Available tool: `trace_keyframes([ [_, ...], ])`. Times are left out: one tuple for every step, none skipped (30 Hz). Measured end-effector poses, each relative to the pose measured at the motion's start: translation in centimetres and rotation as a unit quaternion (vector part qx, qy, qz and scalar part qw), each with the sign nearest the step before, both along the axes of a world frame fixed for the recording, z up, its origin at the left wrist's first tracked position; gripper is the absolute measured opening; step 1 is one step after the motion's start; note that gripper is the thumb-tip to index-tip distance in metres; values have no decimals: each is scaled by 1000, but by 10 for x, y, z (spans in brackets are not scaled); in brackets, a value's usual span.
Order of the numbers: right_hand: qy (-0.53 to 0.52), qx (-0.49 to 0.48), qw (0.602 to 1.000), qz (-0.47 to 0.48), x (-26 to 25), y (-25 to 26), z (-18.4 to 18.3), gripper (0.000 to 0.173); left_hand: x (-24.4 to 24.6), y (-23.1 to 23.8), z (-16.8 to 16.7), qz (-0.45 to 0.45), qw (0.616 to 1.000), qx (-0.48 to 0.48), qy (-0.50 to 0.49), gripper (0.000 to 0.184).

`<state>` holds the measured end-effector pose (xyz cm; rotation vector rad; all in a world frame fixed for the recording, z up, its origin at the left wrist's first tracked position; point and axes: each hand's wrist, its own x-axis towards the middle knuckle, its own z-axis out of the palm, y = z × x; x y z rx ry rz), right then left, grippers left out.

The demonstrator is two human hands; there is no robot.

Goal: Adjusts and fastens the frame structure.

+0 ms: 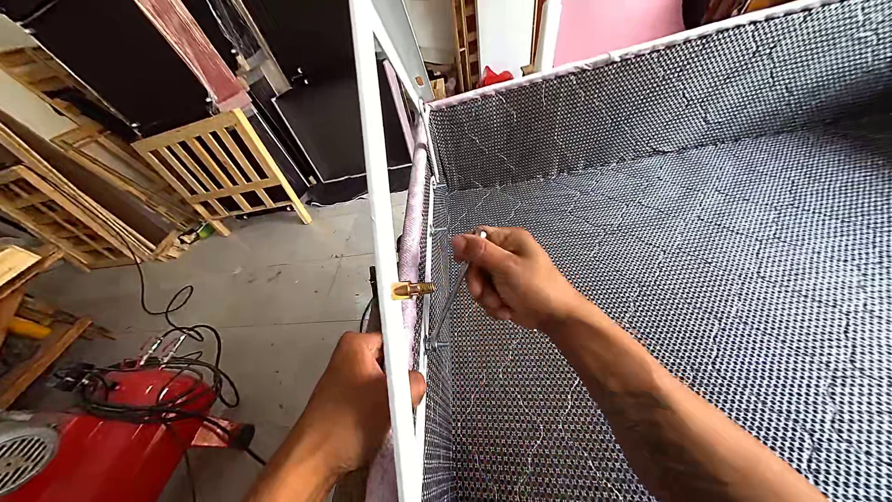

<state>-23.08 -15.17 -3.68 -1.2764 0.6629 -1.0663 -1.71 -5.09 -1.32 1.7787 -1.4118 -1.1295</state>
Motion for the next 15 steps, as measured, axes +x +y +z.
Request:
trace_keyframes([
  [-17, 7, 1000, 4, 3, -4, -4, 33, 0, 0, 0, -1, 1000, -1, -2, 18],
  [-25, -19, 999, 7, 5, -3, -4, 32, 0, -1, 0, -2, 1000, -5, -4, 18],
  [-26, -76, 997, 7, 7, 3, -4, 30, 1, -1, 0, -7, 1000, -7, -6, 18],
  [-21, -149, 989, 2, 10, 11, -2, 25, 2, -1, 0, -12, 1000, -10, -9, 18],
  [-13, -212, 977, -7, 13, 21, -1, 20, 3, -1, -2, -18, 1000, -13, -11, 17],
  [-13, -253, 967, -15, 17, 30, -1, 16, 4, -1, -3, -23, 1000, -16, -12, 17],
  [-19, -273, 961, -23, 20, 37, -2, 15, 4, -1, -4, -25, 999, -18, -12, 17],
  [-28, -281, 959, -33, 22, 44, -4, 16, 3, -1, -4, -23, 999, -19, -10, 18],
  [-27, -297, 953, -47, 22, 51, -7, 17, 3, -1, -4, -21, 1000, -19, -5, 18],
  [-10, -334, 940, -62, 22, 60, -11, 20, 2, 0, -3, -19, 1000, -19, 1, 16],
  [16, -389, 918, -79, 22, 69, -16, 25, 2, 1, -2, -21, 999, -22, 13, 13],
  [44, -443, 891, -95, 24, 78, -21, 29, 1, 2, -1, -21, 999, -29, 22, 11],
  [57, -476, 871, -104, 27, 83, -26, 30, 1, 2, 0, -21, 999, -32, 26, 11],
  [49, -480, 870, -104, 28, 83, -29, 30, 1, 2, 0, -21, 999, -31, 24, 12],
  [24, -465, 879, -100, 28, 79, -29, 28, 1, 3, -1, -21, 999, -32, 22, 12],
])
